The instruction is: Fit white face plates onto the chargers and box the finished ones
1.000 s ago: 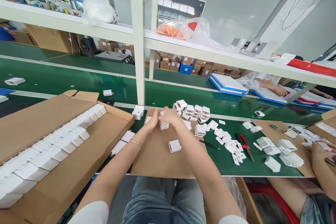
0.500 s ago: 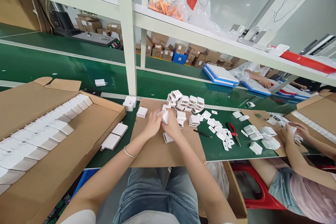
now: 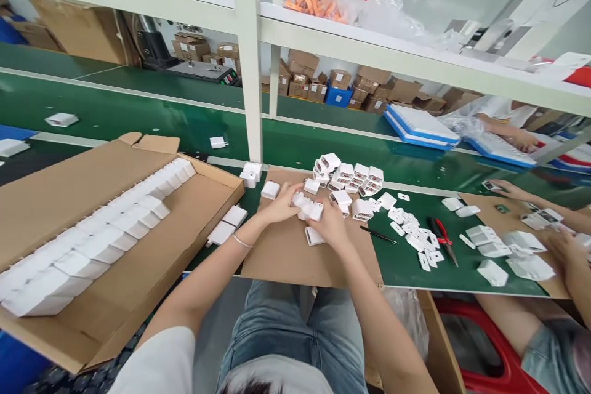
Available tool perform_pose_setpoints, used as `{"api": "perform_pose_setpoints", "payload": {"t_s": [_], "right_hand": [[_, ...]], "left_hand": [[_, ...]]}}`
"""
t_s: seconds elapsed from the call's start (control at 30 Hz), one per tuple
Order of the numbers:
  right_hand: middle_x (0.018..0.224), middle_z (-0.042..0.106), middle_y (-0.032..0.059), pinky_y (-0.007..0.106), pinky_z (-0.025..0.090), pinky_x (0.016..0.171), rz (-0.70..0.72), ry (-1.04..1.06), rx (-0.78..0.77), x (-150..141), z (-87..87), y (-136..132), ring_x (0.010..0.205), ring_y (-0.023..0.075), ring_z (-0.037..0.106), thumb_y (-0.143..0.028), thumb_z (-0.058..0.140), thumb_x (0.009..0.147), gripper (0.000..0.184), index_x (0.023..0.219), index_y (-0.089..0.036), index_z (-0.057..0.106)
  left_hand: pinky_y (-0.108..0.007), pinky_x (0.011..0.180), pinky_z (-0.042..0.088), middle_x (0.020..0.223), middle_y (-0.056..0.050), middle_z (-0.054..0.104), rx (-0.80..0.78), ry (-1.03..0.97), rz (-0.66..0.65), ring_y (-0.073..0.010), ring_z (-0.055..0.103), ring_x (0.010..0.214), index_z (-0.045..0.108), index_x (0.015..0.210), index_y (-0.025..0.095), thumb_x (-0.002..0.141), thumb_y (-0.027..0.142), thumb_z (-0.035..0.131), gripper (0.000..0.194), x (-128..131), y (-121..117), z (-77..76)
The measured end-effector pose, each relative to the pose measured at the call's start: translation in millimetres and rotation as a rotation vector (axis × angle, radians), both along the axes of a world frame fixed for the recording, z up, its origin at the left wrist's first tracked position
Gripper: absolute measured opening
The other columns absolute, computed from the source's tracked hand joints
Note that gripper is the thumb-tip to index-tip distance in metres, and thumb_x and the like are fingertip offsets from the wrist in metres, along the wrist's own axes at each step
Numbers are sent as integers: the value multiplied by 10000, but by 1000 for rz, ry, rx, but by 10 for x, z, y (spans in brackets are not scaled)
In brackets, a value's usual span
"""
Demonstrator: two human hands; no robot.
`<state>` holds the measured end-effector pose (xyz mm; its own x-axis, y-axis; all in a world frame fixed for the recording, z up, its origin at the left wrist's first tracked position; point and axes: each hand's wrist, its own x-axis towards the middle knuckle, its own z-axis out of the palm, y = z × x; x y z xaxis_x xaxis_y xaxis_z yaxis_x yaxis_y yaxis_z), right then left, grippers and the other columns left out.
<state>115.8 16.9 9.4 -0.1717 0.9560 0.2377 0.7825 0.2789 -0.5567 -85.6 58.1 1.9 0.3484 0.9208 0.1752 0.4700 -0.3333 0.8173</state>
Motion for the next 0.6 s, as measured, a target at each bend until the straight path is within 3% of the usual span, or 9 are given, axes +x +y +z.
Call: {"api": "perform_pose_setpoints", "payload": {"t_s": [0.2,0.33,0.47,0.53,0.6], "right_hand": [[1042,686,110,463,486,884,6,-104,128,-27,-50,1,1030,338,601,-336,836,734,386,1030,-225,614],[1073,692,126,384,491,743,-25,-135,-6,-50,-27,5,987,323,661,-341,808,766,425,1111,-214,595],[963,709,118,371,459,695,-70,-145,-79,-24,-10,30,909,328,695,-363,831,743,474,1133,-227,599],[870,699,106,385,438,688,-24,-72,-77,20,-47,60,865,339,696,-346,836,741,461,1127,-241,608],[835,687,113,416,427,702,138,57,-47,61,-107,95,845,351,689,-298,802,775,401,1124,-246,612]], "left_hand": [[-427,947,554,1393,-116,481,61,96,-153,-327,541,1224,633,1326,282,632,214,777,712,-63,68,74],[-421,987,486,1334,-118,559,169,288,-253,-326,573,1164,680,1243,258,670,199,764,582,-70,134,178],[-458,969,425,1234,-137,617,252,542,-239,-388,526,1165,706,1161,240,679,243,802,491,-60,199,292],[-444,930,434,1201,-141,622,218,588,-258,-373,565,1103,702,1161,224,700,276,821,479,-53,197,339],[-393,876,458,1176,-128,627,166,600,-290,-322,617,1029,684,1196,212,737,266,817,481,-39,167,371]]}}
